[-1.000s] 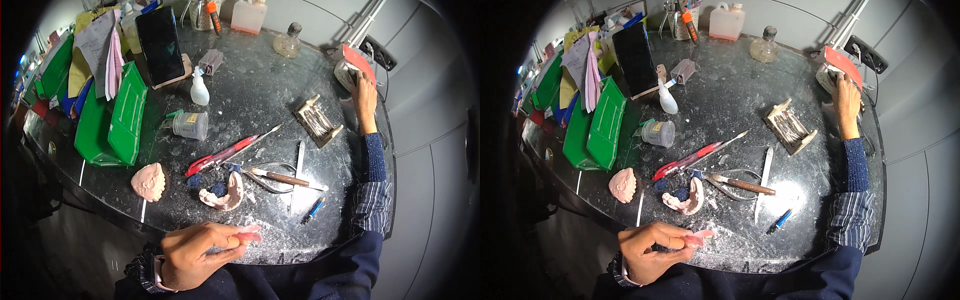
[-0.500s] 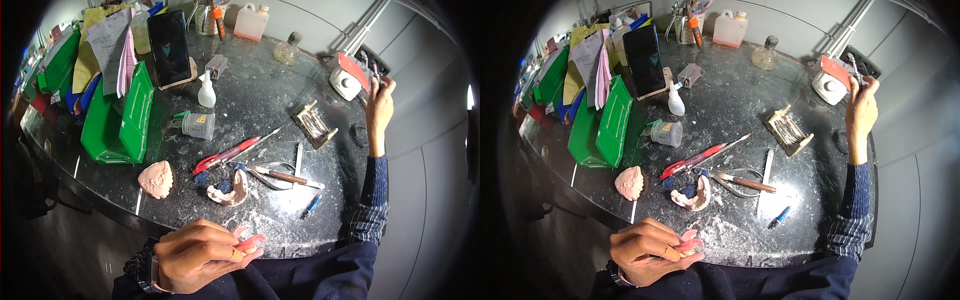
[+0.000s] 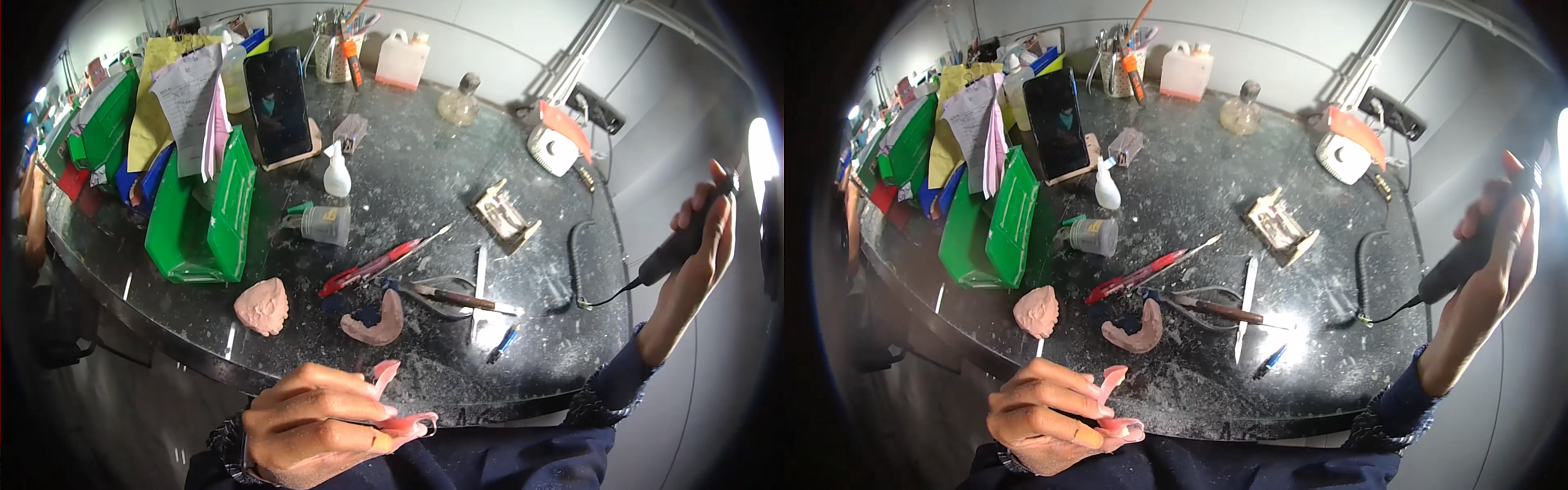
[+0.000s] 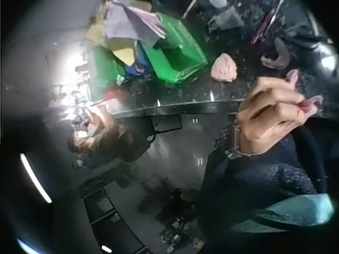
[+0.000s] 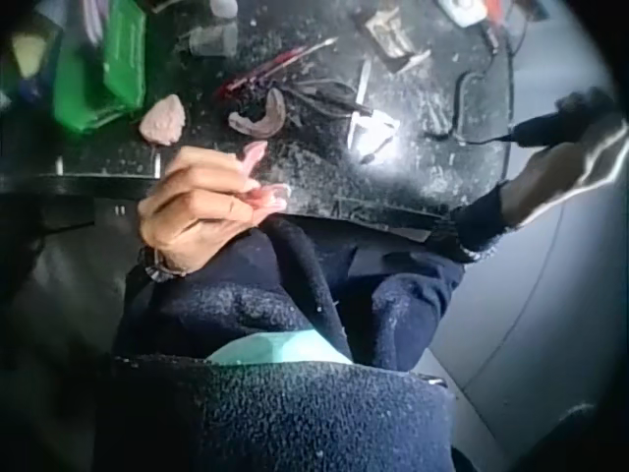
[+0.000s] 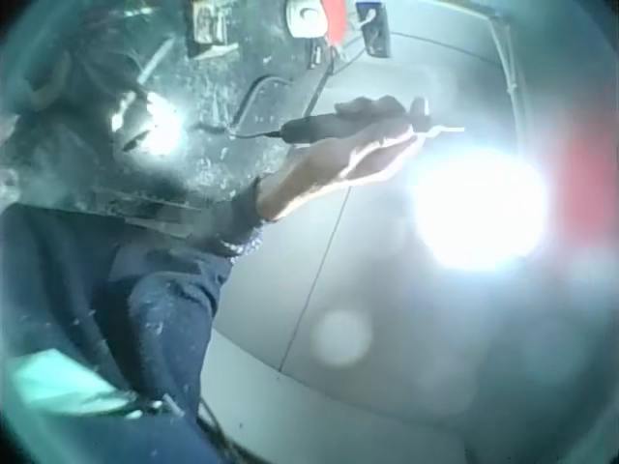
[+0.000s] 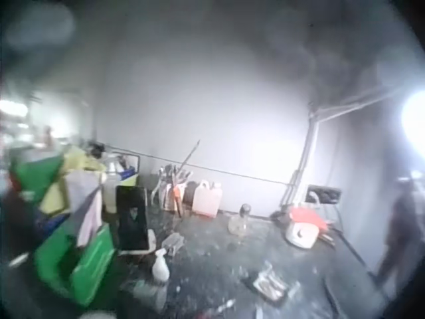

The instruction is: The person grinds and shapes a denture with a rotary tool, then fits the denture onto a plaster dental cast.

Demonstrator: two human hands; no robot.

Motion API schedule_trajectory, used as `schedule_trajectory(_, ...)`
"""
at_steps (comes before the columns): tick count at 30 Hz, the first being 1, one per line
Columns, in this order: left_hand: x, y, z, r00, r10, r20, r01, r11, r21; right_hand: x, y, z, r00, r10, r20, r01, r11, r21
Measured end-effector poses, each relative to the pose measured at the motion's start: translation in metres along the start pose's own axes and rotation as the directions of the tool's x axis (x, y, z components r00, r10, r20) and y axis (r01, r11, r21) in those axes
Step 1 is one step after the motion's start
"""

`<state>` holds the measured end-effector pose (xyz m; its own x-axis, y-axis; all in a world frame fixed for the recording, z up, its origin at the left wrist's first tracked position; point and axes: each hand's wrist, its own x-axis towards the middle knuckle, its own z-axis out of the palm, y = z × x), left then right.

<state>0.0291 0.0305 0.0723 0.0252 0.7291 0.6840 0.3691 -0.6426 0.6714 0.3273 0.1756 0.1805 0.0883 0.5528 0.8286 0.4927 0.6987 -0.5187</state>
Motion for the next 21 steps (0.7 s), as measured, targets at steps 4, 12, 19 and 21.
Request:
schedule_trajectory(4,0.006,-0.003,-0.001,0.998,-0.006,0.065,0.002,0.999,0.052,-0.01,0.018,0.03,0.891,0.288,0.352,-0.381,0.895,0.232)
schedule_trajectory(12,0.011,-0.01,0.004,0.995,-0.058,0.086,0.049,0.994,0.094,-0.039,0.02,0.064,0.66,0.492,0.568,-0.677,0.717,0.166)
schedule_trajectory(19,0.01,-0.005,0.0,0.997,-0.061,0.047,0.06,0.998,0.036,-0.032,-0.021,0.033,0.88,0.37,0.296,-0.474,0.666,0.576)
schedule_trajectory(21,0.011,-0.011,-0.006,0.993,-0.064,0.098,0.063,0.998,0.014,-0.03,-0.035,0.011,0.893,0.4,-0.205,-0.259,0.831,0.491)
